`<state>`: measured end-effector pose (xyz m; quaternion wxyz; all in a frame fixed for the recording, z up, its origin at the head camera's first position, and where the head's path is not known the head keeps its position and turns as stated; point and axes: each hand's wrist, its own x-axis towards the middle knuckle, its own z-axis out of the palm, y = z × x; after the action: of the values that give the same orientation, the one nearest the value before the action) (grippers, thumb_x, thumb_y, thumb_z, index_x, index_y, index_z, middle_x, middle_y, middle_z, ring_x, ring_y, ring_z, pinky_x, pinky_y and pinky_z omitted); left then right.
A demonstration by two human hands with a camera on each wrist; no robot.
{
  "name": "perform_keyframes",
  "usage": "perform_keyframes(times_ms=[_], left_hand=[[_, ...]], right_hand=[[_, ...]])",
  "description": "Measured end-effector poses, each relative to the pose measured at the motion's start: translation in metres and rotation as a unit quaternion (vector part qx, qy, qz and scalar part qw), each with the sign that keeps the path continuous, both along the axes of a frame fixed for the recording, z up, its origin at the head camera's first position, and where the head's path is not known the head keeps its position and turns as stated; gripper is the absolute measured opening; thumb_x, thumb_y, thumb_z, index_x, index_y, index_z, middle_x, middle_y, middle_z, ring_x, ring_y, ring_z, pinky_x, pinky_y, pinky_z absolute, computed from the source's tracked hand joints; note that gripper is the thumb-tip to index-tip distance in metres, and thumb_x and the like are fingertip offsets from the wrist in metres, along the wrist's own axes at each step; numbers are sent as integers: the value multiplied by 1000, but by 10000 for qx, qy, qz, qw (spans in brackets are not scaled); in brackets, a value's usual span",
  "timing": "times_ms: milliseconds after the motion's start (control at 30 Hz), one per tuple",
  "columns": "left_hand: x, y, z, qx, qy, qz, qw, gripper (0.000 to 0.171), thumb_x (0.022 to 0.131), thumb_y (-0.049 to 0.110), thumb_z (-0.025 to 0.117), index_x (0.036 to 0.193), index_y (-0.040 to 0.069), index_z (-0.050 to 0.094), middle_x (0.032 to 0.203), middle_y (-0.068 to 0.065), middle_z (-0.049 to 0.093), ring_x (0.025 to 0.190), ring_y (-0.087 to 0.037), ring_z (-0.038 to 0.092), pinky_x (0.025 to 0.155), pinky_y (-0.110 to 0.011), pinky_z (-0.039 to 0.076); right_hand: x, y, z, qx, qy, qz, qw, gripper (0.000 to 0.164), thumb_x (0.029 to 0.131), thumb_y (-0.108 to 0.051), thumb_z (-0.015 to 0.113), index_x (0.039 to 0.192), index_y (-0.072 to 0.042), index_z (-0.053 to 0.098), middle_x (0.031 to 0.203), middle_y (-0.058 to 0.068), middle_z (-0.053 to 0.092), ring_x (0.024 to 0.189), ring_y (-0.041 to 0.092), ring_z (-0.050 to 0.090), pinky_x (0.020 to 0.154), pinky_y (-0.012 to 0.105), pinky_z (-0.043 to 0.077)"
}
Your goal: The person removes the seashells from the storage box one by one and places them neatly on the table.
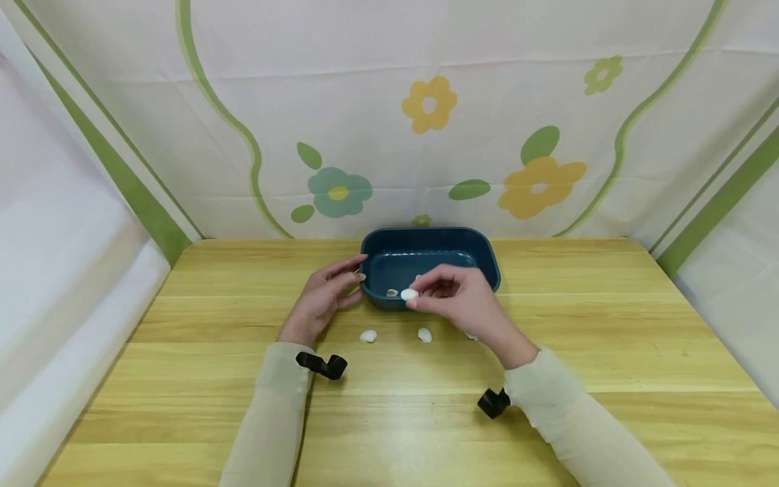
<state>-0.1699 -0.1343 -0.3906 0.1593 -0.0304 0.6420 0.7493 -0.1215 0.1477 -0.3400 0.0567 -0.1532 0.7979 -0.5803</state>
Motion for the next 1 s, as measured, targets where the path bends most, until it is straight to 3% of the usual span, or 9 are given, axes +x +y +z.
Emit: perform_keyframes(times_ms=[133,233,400,533,1000], left_hand=[[-1,0,0,-31,-32,36,10000,48,106,12,66,153,18,63,166,3,49,124,-12,63,94,-26,63],[-1,0,0,-47,-38,68,10000,48,105,12,67,152,18,63,166,4,50,123,-11,63,94,-26,63],[-1,1,1,-28,-21,97,9999,47,105,12,68,152,18,64,166,5,50,121,-9,64,92,-26,63],[-1,2,1,-14,21,83,10000,48,105,11,67,152,16,63,166,4,50,119,-8,65,92,-26,63],[-1,2,1,-40,33,67,10000,47,106,11,66,152,16,64,166,4,50,121,-8,65,93,-26,63]], right_hand=[[15,-8,-12,104,28,371,9993,16,88,-17,91,102,-16,84,98,5,77,84,23,70,73,27,59],[22,-15,-21,470,125,624,9969,16,86,-18,92,100,-19,84,91,0,77,80,18,69,70,25,57],[28,-30,-30,1228,162,1044,9868,14,85,-20,93,96,-22,83,83,-10,75,74,10,69,67,25,58],[32,-43,-36,1416,175,1417,9796,12,85,-18,92,92,-18,83,80,-10,74,71,7,67,65,24,57],[36,-68,-44,1754,464,1555,9710,14,82,-13,93,86,-17,81,76,-10,70,67,0,61,64,20,53]])
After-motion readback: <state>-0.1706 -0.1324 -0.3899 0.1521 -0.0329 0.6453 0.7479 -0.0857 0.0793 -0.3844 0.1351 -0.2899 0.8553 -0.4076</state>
